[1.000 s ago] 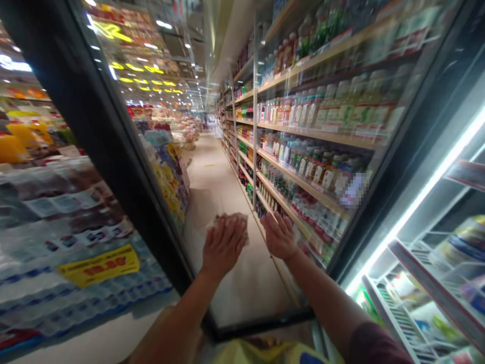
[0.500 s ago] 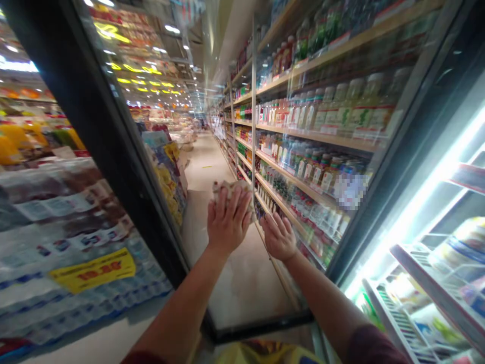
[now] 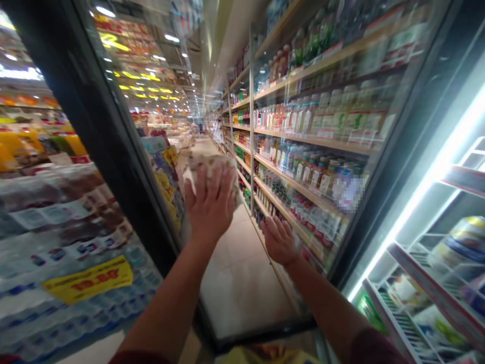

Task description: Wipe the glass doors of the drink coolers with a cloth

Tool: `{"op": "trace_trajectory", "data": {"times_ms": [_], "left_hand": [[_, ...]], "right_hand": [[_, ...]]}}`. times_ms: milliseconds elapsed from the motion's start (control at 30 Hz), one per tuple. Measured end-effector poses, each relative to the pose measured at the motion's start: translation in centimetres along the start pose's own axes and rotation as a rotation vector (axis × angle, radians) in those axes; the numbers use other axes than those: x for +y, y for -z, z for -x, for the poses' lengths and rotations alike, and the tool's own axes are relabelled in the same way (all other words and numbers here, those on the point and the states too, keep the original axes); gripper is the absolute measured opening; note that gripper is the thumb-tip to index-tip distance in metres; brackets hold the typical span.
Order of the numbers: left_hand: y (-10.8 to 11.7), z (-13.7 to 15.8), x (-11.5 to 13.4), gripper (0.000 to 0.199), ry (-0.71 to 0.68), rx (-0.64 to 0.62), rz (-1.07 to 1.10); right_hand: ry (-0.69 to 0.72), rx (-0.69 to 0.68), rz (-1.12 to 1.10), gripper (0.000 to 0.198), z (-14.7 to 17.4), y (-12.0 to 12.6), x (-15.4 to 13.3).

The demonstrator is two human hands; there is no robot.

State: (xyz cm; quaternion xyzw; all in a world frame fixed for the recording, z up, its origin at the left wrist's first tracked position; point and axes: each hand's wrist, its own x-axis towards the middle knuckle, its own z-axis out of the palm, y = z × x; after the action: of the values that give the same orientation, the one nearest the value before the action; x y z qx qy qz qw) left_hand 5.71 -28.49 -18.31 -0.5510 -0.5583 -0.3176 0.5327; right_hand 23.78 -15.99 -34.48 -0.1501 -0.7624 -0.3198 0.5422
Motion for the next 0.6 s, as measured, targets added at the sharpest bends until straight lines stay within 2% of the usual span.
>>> {"op": "trace_trajectory", "data": {"times_ms": [67, 133, 200, 267, 333, 367, 433, 533, 600], "left_hand": [[0.5, -0.2, -1.2, 0.063, 0.102, 0.04, -0.024], [0.4, 2.2, -0.4, 0.066, 0.124, 0.036, -0.031], [-0.1, 7.1, 1.6, 0.068, 0.071, -0.019, -0.019], [-0.7, 12.9, 3.8, 0.059, -0.037, -0.13, 0.022], [-1.0, 17.2, 4.6, 0.048, -0.145, -0.237, 0.055], [-1.1, 18.2, 4.4, 0.044, -0.169, -0.224, 0.069], [-0.8, 17.8, 2.8, 0.046, -0.158, -0.179, 0.047], [-0.2, 12.7, -0.3, 0.065, -0.022, -0.079, -0.028], [0.0, 9.1, -1.2, 0.07, 0.114, -0.033, -0.027]], "right_hand": [[-0.008, -0.006, 0.013, 0.051, 0.0, 0.1, 0.0], [-0.013, 0.001, 0.024, 0.05, -0.1, 0.3, -0.1], [-0.008, 0.015, 0.022, 0.048, -0.4, 0.5, -0.1], [0.002, 0.029, 0.014, 0.046, -0.6, 0.8, -0.1], [0.006, 0.029, 0.01, 0.045, -0.9, 1.0, -0.1], [0.009, 0.025, 0.01, 0.045, -0.9, 1.0, -0.1], [0.005, 0.021, 0.005, 0.044, -0.9, 1.0, -0.1], [-0.001, 0.031, -0.016, 0.045, -1.0, 0.9, -0.1], [-0.001, 0.035, -0.028, 0.045, -1.0, 0.9, -0.1]]}}
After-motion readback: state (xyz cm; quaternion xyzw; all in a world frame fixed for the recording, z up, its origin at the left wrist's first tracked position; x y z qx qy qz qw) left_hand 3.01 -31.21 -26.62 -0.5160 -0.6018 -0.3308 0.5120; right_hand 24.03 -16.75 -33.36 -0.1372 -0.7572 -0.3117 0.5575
